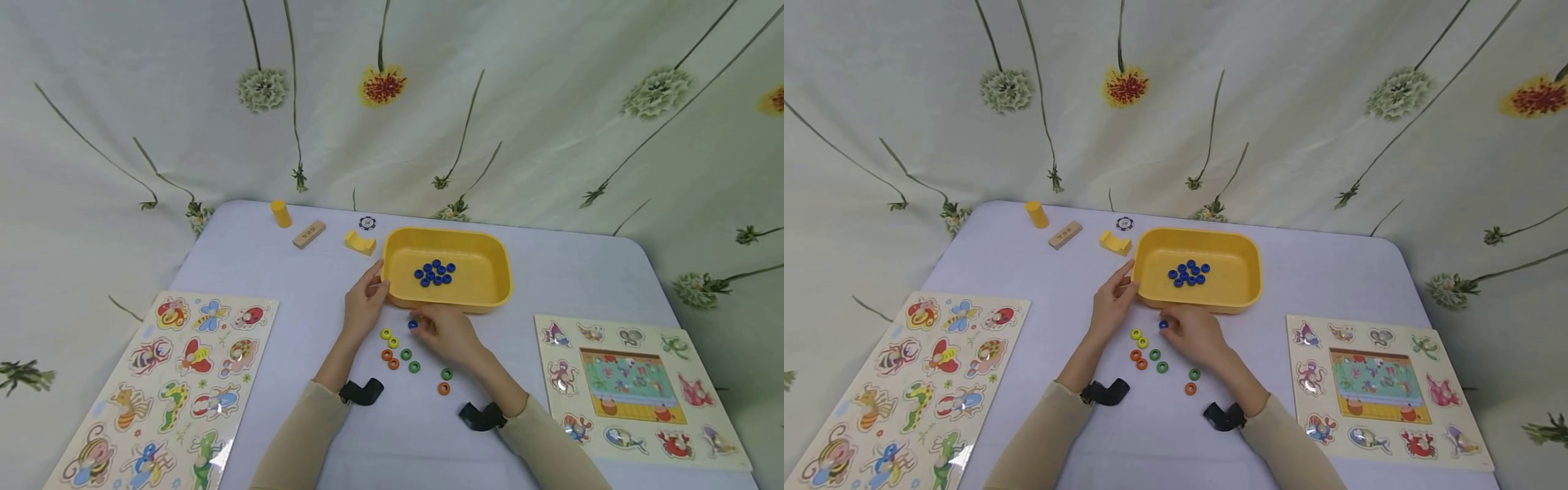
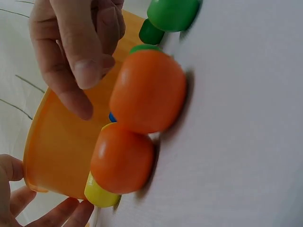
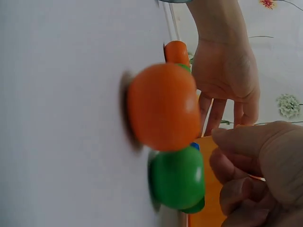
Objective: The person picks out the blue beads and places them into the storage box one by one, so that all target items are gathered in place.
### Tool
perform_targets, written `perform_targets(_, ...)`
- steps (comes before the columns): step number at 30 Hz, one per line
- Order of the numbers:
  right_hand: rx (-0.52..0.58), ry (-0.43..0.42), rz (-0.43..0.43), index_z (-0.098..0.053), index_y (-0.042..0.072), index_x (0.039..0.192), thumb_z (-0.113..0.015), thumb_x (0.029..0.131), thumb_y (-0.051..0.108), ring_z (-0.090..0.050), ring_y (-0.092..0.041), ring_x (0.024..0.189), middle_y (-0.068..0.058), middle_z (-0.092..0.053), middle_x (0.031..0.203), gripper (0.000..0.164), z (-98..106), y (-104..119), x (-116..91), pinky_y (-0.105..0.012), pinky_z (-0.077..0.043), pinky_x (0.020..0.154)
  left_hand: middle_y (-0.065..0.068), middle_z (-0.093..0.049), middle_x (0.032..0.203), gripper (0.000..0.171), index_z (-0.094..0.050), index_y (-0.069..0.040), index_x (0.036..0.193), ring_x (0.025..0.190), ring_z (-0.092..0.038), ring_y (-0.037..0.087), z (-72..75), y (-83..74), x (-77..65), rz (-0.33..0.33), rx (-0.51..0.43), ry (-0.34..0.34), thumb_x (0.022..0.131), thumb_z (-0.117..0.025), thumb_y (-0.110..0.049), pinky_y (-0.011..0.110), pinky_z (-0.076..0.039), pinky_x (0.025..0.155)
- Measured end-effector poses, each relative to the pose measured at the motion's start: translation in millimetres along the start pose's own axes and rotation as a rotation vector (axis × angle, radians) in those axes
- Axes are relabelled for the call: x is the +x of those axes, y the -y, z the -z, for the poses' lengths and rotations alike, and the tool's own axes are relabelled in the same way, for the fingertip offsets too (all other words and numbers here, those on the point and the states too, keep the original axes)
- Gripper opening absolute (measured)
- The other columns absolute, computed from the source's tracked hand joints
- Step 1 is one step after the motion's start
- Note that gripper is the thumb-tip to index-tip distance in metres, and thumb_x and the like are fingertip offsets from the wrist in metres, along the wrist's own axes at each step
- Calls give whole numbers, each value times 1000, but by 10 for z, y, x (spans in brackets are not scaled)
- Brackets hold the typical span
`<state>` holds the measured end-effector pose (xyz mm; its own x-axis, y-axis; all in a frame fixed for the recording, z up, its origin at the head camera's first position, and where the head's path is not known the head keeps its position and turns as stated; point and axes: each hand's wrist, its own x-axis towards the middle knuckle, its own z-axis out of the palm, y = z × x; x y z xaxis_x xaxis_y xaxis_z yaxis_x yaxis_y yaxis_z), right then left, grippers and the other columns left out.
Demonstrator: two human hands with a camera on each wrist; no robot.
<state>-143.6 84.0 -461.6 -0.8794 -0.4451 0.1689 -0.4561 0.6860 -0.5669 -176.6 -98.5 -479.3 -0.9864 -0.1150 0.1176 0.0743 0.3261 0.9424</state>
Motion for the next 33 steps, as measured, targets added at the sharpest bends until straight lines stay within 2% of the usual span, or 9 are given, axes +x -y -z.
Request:
perform_targets(7, -102, 18, -45, -67, 15, 96, -68, 75, 22, -44, -2, 56, 13, -49, 62, 22, -97, -47, 51, -18, -38, 52, 6, -59, 107, 45, -44, -33, 129, 90, -60, 17, -8, -8, 23, 43, -5, 26, 86, -52, -27, 29, -51, 74)
perform_targets(12, -85, 34, -29, -67, 19, 91, -69, 74, 25, -45, -1, 55, 14, -48, 61, 18, -90, -21, 36, -18, -38, 50, 7, -59, 106, 45, -44, -34, 129, 90, -60, 17, -18, -8, 16, 46, -7, 27, 86, -53, -27, 29, -51, 74)
perform_targets(16, 52, 21, 27, -65, 20, 94, -66, 78, 26, -46, -3, 57, 15, -52, 68, 17, 114, 49, 20, -18, -40, 50, 7, -59, 107, 45, -44, -33, 129, 91, -59, 17, -30, -16, 10, 48, -8, 28, 86, -52, -27, 29, -51, 75)
perform_targets(20, 141, -93, 48, -64, 12, 95, -66, 79, 20, -46, -10, 56, 6, -56, 74, 19, 474, -46, 137, -20, -39, 48, 7, -58, 108, 45, -43, -32, 130, 92, -59, 17, -28, -29, 24, 39, -2, 27, 87, -51, -27, 29, -51, 75)
perform_targets(22, 113, -150, -2, -64, 8, 95, -66, 79, 19, -44, -11, 55, 2, -57, 73, 20, 612, -196, 235, -21, -37, 47, 7, -58, 108, 44, -43, -33, 130, 92, -59, 18, -26, -33, 29, 38, -2, 24, 87, -51, -27, 29, -51, 76)
perform_targets(24, 72, -161, -89, -63, 7, 95, -65, 79, 18, -43, -12, 55, -2, -57, 73, 20, 704, -356, 324, -22, -36, 47, 7, -58, 107, 45, -43, -33, 130, 92, -58, 17, -25, -31, 28, 43, 5, 23, 87, -51, -27, 29, -51, 75)
perform_targets(28, -31, -91, -240, -62, 7, 95, -65, 79, 21, -47, -16, 58, -4, -60, 75, 21, 774, -583, 453, -24, -37, 49, 6, -58, 108, 45, -42, -33, 131, 92, -58, 17, -23, -24, 13, 63, 12, 29, 87, -51, -28, 28, -51, 75)
perform_targets(33, -103, -5, -326, -63, 10, 95, -65, 79, 24, -52, -18, 65, -4, -61, 77, 21, 754, -686, 553, -26, -41, 53, 6, -58, 108, 45, -43, -33, 130, 92, -58, 17, -25, -25, -16, 66, 7, 23, 87, -51, -27, 29, -51, 75)
